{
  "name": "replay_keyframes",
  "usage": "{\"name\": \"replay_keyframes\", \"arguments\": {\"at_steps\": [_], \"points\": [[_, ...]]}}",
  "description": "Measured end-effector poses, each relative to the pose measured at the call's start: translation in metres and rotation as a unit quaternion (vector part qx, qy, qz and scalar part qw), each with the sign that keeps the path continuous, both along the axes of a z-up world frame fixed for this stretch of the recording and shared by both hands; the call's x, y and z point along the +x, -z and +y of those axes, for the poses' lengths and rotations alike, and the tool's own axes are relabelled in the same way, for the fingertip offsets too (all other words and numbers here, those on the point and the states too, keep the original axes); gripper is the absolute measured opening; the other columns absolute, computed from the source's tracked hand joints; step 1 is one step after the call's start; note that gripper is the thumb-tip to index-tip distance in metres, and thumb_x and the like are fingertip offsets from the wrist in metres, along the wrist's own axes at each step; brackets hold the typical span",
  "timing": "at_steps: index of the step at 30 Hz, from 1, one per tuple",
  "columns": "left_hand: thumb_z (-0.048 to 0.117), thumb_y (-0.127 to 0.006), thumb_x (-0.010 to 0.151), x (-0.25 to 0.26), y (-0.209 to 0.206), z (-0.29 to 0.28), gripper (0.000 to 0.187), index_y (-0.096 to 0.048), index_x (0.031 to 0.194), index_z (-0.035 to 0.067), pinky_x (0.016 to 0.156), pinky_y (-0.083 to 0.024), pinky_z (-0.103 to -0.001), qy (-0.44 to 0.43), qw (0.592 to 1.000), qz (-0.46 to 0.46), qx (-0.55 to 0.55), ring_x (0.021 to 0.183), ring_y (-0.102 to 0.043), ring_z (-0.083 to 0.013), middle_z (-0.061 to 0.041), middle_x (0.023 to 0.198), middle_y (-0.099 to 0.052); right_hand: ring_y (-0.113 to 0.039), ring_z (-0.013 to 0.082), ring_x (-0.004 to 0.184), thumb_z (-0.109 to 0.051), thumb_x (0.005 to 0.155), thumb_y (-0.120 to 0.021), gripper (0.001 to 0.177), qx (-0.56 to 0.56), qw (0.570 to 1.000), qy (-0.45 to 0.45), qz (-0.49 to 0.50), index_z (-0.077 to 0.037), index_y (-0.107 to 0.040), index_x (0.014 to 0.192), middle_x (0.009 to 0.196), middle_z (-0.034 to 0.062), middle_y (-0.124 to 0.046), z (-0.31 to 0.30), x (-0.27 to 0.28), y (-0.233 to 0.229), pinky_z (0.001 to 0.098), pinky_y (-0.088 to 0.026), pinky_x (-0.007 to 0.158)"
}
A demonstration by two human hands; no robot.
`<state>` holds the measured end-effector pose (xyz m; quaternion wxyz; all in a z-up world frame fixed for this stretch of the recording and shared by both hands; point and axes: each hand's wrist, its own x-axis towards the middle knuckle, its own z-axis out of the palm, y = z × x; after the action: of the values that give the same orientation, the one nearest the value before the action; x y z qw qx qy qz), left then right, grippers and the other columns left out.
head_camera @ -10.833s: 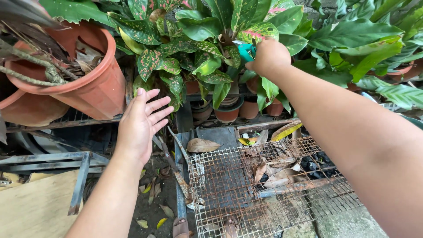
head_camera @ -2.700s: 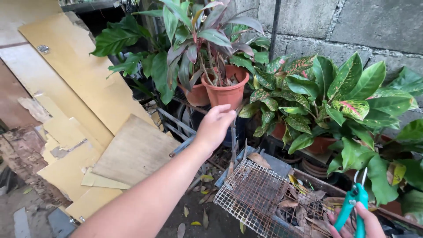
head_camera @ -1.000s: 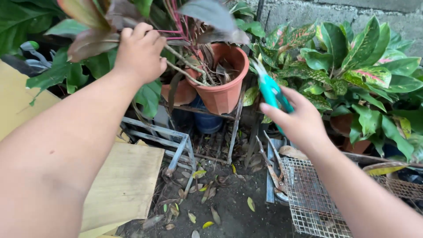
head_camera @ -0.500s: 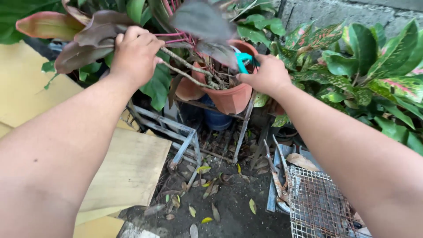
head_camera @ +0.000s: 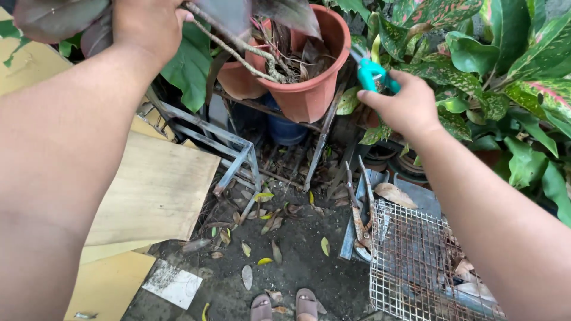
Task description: Pruning and trimming dried leaves and stems from various potted plants using garden shears.
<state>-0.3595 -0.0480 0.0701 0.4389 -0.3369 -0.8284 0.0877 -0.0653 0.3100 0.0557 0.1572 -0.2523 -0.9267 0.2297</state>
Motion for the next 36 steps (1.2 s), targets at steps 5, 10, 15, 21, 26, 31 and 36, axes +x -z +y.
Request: {"name": "replay_keyframes", "arguments": {"at_steps": [5, 10, 15, 21, 26, 31, 36], "points": [[0.026, -0.075, 0.1, 0.006, -0.002, -0.003, 0.017, -0.078, 0.11, 0.014, 0.079, -0.046, -0.045, 0.123, 0.986, -0.066, 0.088, 0.093, -0.066, -0.0289, -0.006, 0.102, -0.072, -0.064, 0.0349, 0.121, -0.05, 0.076, -0.087, 0.091, 0.028, 0.994, -0.052, 0.096, 0.004, -0.056, 0.142, 0.133, 0.0247, -0.064, 0.014, -0.015, -0.003, 0.0435, -0.047, 0.103], [0.024, -0.083, 0.081, 0.023, -0.013, 0.001, 0.018, -0.077, 0.098, 0.018, 0.096, -0.041, -0.045, 0.145, 0.984, 0.02, 0.101, 0.117, -0.059, -0.0232, 0.003, 0.106, -0.072, -0.063, 0.0377, 0.119, -0.05, 0.074, -0.087, 0.088, 0.107, 0.981, -0.12, 0.112, 0.003, -0.06, 0.139, 0.129, 0.0263, -0.064, -0.011, -0.061, -0.024, 0.0436, -0.048, 0.103], [0.015, -0.088, 0.08, 0.033, -0.013, 0.0, 0.024, -0.078, 0.102, 0.017, 0.103, -0.041, -0.044, 0.176, 0.972, -0.052, 0.146, 0.121, -0.056, -0.0207, 0.006, 0.11, -0.071, -0.061, 0.039, 0.117, -0.052, 0.073, -0.086, 0.087, 0.12, 0.978, -0.145, 0.095, 0.002, -0.061, 0.136, 0.123, 0.0266, -0.065, -0.018, -0.103, -0.033, 0.0446, -0.048, 0.101], [0.014, -0.087, 0.08, 0.037, -0.012, 0.002, 0.023, -0.077, 0.101, 0.015, 0.103, -0.042, -0.043, 0.158, 0.977, -0.033, 0.137, 0.121, -0.056, -0.0226, 0.006, 0.11, -0.071, -0.069, 0.0317, 0.113, -0.052, 0.07, -0.083, 0.081, 0.012, 0.994, -0.109, -0.005, -0.004, -0.065, 0.133, 0.123, 0.0196, -0.071, -0.02, -0.118, -0.045, 0.04, -0.051, 0.1], [0.015, -0.087, 0.079, 0.037, -0.012, 0.002, 0.028, -0.078, 0.105, 0.016, 0.103, -0.041, -0.043, 0.16, 0.976, -0.041, 0.141, 0.121, -0.056, -0.0227, 0.006, 0.111, -0.071, -0.069, 0.028, 0.114, -0.05, 0.068, -0.085, 0.083, -0.025, 0.989, -0.148, -0.013, -0.005, -0.065, 0.135, 0.125, 0.0169, -0.07, -0.004, -0.137, -0.023, 0.037, -0.05, 0.101], [0.017, -0.088, 0.082, 0.037, -0.012, 0.002, 0.024, -0.076, 0.103, 0.015, 0.105, -0.042, -0.043, 0.143, 0.979, -0.045, 0.139, 0.122, -0.056, -0.0223, 0.005, 0.11, -0.071, -0.069, 0.0278, 0.112, -0.048, 0.072, -0.086, 0.076, -0.002, 0.988, -0.157, -0.016, -0.005, -0.068, 0.132, 0.124, 0.0166, -0.071, -0.01, -0.128, -0.026, 0.0365, -0.05, 0.1], [0.016, -0.088, 0.082, 0.035, -0.009, 0.0, 0.022, -0.078, 0.101, 0.016, 0.105, -0.042, -0.043, 0.165, 0.974, -0.043, 0.147, 0.123, -0.056, -0.0218, 0.006, 0.112, -0.071, -0.071, 0.0225, 0.11, -0.041, 0.074, -0.089, 0.069, -0.084, 0.985, -0.153, 0.013, -0.005, -0.069, 0.129, 0.121, 0.0138, -0.074, -0.008, -0.112, -0.026, 0.0332, -0.051, 0.1]]}}
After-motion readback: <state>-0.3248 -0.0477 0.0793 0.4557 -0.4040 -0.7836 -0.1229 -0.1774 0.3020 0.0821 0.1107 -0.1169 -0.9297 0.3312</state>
